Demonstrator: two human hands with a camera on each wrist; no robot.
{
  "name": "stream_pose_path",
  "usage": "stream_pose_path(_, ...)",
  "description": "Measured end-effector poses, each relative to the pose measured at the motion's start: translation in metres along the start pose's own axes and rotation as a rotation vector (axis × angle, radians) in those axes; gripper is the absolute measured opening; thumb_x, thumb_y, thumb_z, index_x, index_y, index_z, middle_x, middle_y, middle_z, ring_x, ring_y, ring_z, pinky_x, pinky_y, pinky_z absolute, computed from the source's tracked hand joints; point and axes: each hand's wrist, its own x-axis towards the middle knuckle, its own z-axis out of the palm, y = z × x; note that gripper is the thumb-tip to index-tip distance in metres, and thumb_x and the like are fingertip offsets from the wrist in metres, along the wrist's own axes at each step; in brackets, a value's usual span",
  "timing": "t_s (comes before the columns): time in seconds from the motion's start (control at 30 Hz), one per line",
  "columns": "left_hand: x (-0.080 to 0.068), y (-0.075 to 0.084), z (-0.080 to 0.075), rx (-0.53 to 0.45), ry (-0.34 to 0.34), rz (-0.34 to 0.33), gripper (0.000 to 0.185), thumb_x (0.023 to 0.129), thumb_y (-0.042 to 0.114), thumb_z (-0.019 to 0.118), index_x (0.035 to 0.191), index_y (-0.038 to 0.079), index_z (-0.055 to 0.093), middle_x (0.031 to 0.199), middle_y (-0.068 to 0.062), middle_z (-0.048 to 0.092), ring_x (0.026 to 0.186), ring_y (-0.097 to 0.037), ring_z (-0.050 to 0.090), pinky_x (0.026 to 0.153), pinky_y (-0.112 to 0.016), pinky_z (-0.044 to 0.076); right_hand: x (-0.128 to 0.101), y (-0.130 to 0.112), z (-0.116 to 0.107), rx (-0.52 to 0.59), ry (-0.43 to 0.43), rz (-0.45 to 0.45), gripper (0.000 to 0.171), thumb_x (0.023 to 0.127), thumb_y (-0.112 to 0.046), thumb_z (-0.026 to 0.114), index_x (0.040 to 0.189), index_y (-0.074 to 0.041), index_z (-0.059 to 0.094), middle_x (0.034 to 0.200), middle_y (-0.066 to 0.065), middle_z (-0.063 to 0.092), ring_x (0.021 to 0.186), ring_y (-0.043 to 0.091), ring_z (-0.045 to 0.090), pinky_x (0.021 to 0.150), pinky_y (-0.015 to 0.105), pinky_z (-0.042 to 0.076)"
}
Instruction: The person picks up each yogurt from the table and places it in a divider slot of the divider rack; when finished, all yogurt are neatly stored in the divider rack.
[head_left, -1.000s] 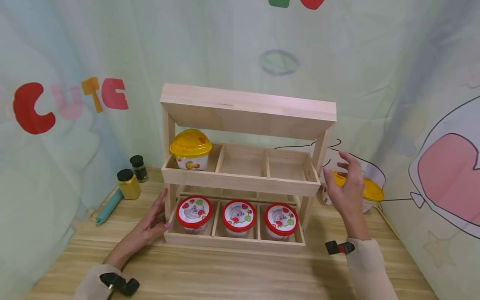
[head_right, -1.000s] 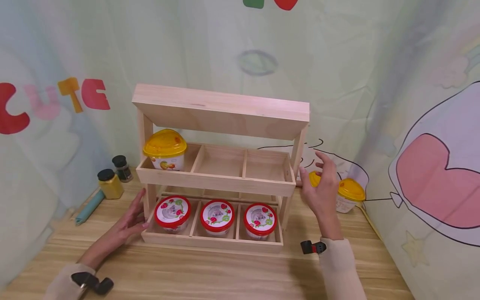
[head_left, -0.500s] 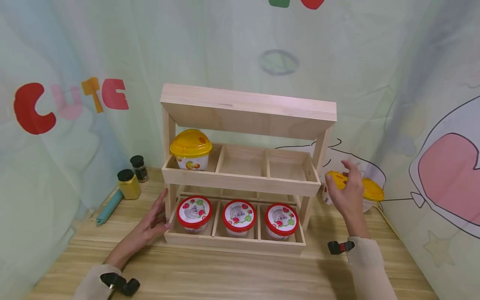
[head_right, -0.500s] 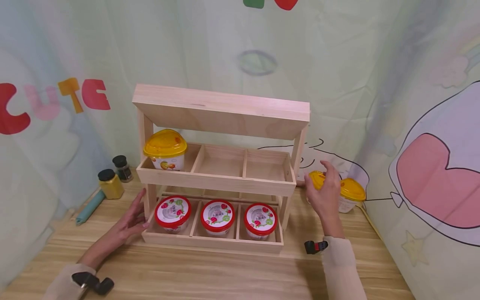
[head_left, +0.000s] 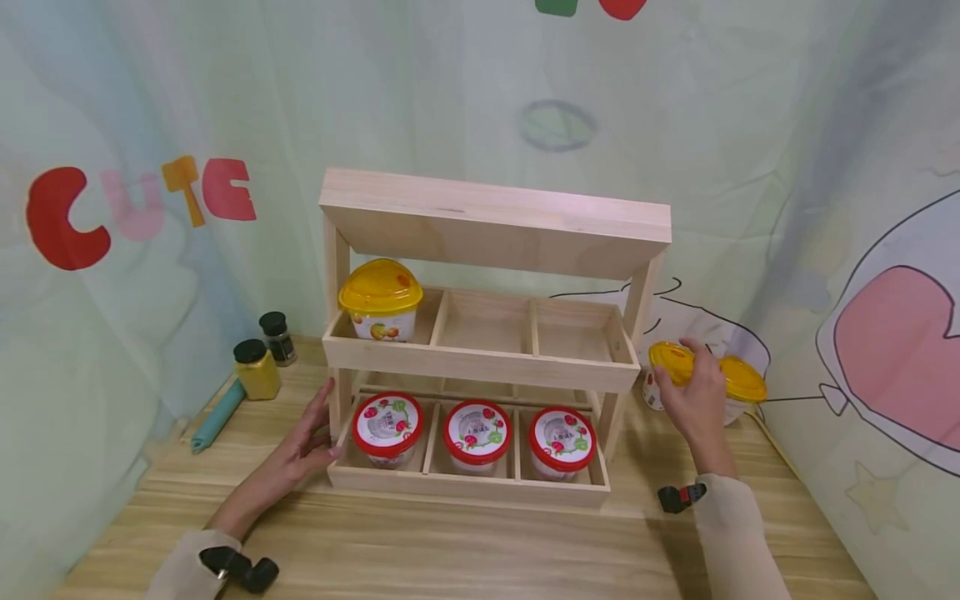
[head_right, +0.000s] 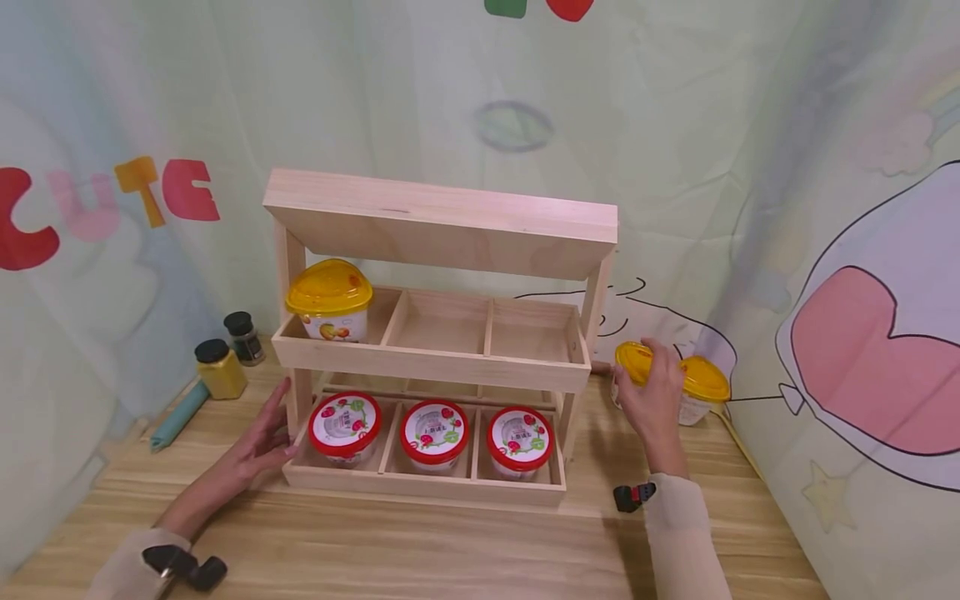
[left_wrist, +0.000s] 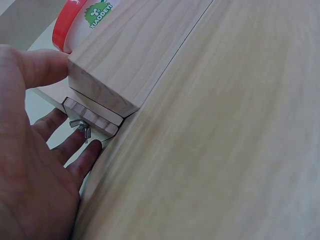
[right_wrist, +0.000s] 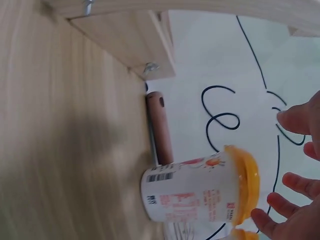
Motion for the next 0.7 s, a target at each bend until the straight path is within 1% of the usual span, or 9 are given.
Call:
stream_pose_path(0.2, 0.0, 0.0, 0.0, 0.0, -0.003, -0.011, 0.104, 0.103, 0.014, 0.063, 0.173, 0.035, -0.011, 0.172, -0.039, 0.015, 0.147, -0.073, 0.033, 0.107, -0.083, 0.042, 0.001, 0.008, 0.004, -0.052, -0.082, 0.021, 0.062, 0.1, -0.022, 0.07, 0.153, 0.001, 0.047, 0.16, 0.03, 0.046, 0.147, 0.053, 0.041, 0.123, 0.071, 0.028)
stream_pose_path(0.3, 0.0, -0.001, -0.001, 0.004, -0.002, -0.011, 0.103, 0.103, 0.015, 0.063, 0.173, 0.035, -0.011, 0.172, -0.039, 0.015, 0.147, -0.073, 0.033, 0.107, -0.082, 0.042, 0.003, 0.011, 0.006, -0.064, -0.097, 0.016, 0.062, 0.1, -0.023, 0.069, 0.153, 0.002, 0.047, 0.161, 0.032, 0.046, 0.146, 0.054, 0.04, 0.121, 0.07, 0.028)
stream_pose_path(0.43, 0.0, -0.002, -0.001, 0.01, 0.003, -0.001, 0.102, 0.104, 0.014, 0.063, 0.173, 0.035, -0.01, 0.172, -0.039, 0.015, 0.147, -0.073, 0.033, 0.106, -0.083, 0.042, 0.005, 0.014, 0.009, -0.074, -0.113, 0.017, 0.06, 0.101, -0.022, 0.068, 0.152, 0.003, 0.048, 0.16, 0.034, 0.046, 0.146, 0.056, 0.038, 0.123, 0.069, 0.024)
stream_pose_path(0.53, 0.0, -0.002, -0.001, 0.013, 0.003, 0.005, 0.102, 0.104, 0.013, 0.062, 0.173, 0.034, -0.01, 0.171, -0.04, 0.015, 0.146, -0.073, 0.034, 0.106, -0.082, 0.043, 0.004, 0.015, 0.014, -0.092, -0.127, 0.041, 0.058, 0.101, -0.021, 0.067, 0.151, 0.003, 0.049, 0.159, 0.035, 0.046, 0.149, 0.057, 0.033, 0.125, 0.07, 0.02)
stream_pose_path(0.57, 0.0, -0.001, -0.001, 0.017, 0.005, 0.004, 0.102, 0.104, 0.013, 0.063, 0.173, 0.034, -0.01, 0.171, -0.04, 0.016, 0.146, -0.073, 0.034, 0.108, -0.076, 0.048, 0.004, 0.016, 0.016, -0.096, -0.131, 0.054, 0.057, 0.101, -0.02, 0.067, 0.151, 0.003, 0.049, 0.16, 0.034, 0.046, 0.151, 0.056, 0.031, 0.126, 0.071, 0.02)
stream_pose_path(0.63, 0.0, -0.001, -0.001, 0.021, 0.006, 0.002, 0.102, 0.103, 0.013, 0.063, 0.173, 0.033, -0.009, 0.172, -0.039, 0.016, 0.147, -0.072, 0.035, 0.112, -0.055, 0.054, 0.001, 0.017, 0.02, -0.106, -0.137, 0.078, 0.056, 0.101, -0.019, 0.068, 0.15, 0.002, 0.05, 0.16, 0.033, 0.045, 0.154, 0.056, 0.026, 0.128, 0.071, 0.018)
stream_pose_path(0.7, 0.0, 0.0, -0.001, 0.022, 0.005, 0.002, 0.102, 0.103, 0.014, 0.063, 0.173, 0.033, -0.008, 0.172, -0.039, 0.017, 0.147, -0.071, 0.035, 0.11, -0.032, 0.052, -0.001, 0.019, 0.024, -0.102, -0.127, 0.081, 0.054, 0.101, -0.017, 0.068, 0.149, 0.001, 0.052, 0.16, 0.032, 0.046, 0.157, 0.055, 0.023, 0.13, 0.071, 0.015)
